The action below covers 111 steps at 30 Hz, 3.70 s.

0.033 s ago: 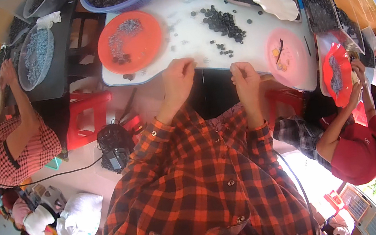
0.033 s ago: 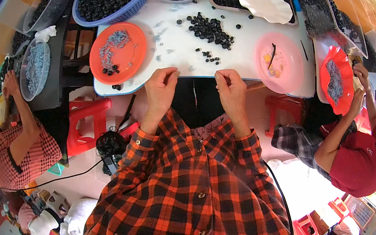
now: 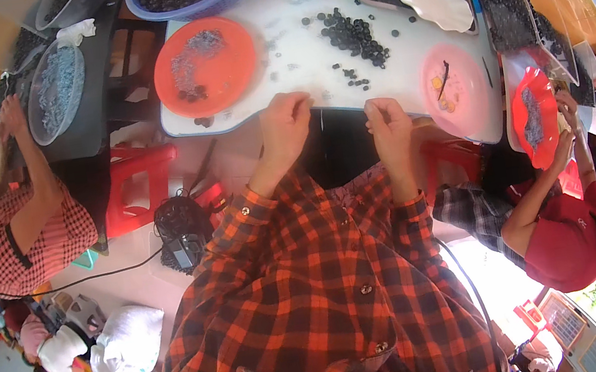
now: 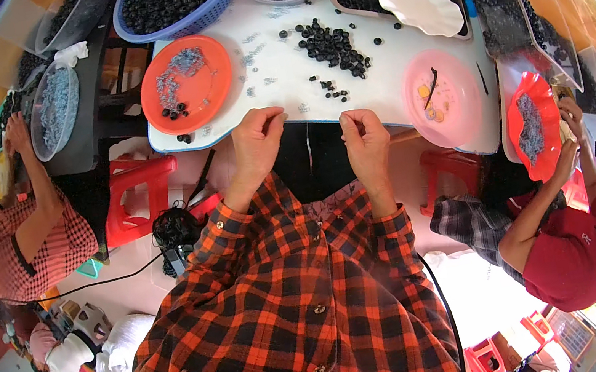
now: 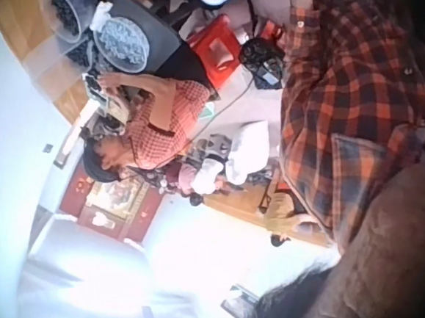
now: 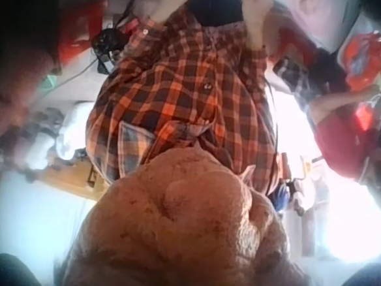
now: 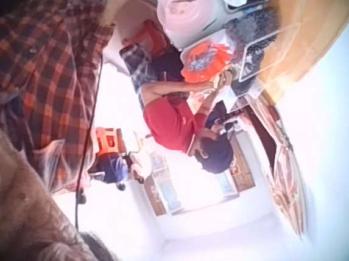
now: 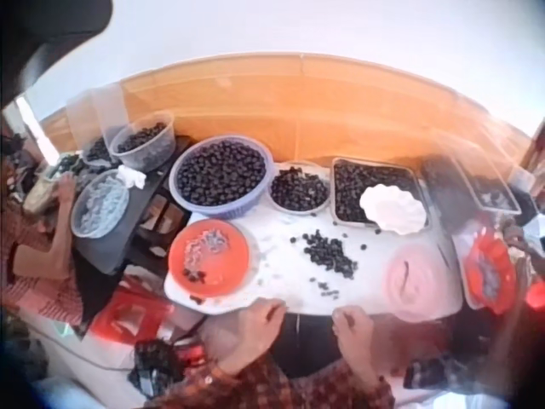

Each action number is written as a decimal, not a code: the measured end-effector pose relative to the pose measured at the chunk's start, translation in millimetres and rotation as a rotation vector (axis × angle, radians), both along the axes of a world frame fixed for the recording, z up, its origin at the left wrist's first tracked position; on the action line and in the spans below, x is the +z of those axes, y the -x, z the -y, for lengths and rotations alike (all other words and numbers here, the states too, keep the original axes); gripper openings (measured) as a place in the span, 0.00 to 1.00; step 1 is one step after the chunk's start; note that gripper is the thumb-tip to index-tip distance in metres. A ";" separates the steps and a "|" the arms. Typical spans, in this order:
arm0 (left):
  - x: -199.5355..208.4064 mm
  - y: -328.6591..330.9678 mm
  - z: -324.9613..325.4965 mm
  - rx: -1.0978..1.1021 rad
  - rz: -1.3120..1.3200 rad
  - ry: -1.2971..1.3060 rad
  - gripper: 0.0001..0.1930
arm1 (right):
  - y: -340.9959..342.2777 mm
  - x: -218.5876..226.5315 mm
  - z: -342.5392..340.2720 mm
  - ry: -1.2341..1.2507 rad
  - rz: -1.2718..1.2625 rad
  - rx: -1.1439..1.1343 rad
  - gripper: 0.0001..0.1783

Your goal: Assembling small black plastic components by hand at a shared workspace.

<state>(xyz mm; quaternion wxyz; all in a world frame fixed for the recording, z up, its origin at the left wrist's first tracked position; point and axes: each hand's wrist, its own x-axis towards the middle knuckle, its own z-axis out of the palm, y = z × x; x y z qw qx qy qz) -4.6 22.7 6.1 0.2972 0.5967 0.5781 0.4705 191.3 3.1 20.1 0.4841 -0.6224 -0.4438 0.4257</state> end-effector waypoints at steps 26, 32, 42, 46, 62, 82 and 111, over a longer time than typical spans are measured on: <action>-4.0 -7.4 -9.3 -0.010 -0.184 -0.093 0.05 | 52.5 -8.0 -23.9 -0.368 0.780 0.092 0.04; 5.8 -15.1 -12.4 -0.044 -0.150 -0.089 0.05 | 44.2 -10.0 -16.1 -0.357 0.706 0.088 0.05; 12.6 -80.0 -64.6 -0.186 -0.187 -0.317 0.06 | -13.4 -8.1 -17.9 -0.156 0.491 -0.159 0.08; 11.2 -96.3 -82.0 -0.263 -0.334 -0.296 0.08 | -21.6 -9.2 -14.8 -0.151 0.473 -0.195 0.07; 11.2 -89.6 -79.9 -0.326 -0.411 -0.220 0.09 | -23.4 -11.8 -17.1 -0.220 0.529 -0.169 0.06; 32.7 -47.5 -24.1 -0.512 0.616 0.254 0.11 | 8.7 30.6 -9.7 -0.203 -0.149 -0.002 0.06; 0.9 -1.8 -0.3 -0.280 1.278 0.482 0.09 | 11.9 -3.9 -13.2 -0.284 0.735 0.097 0.03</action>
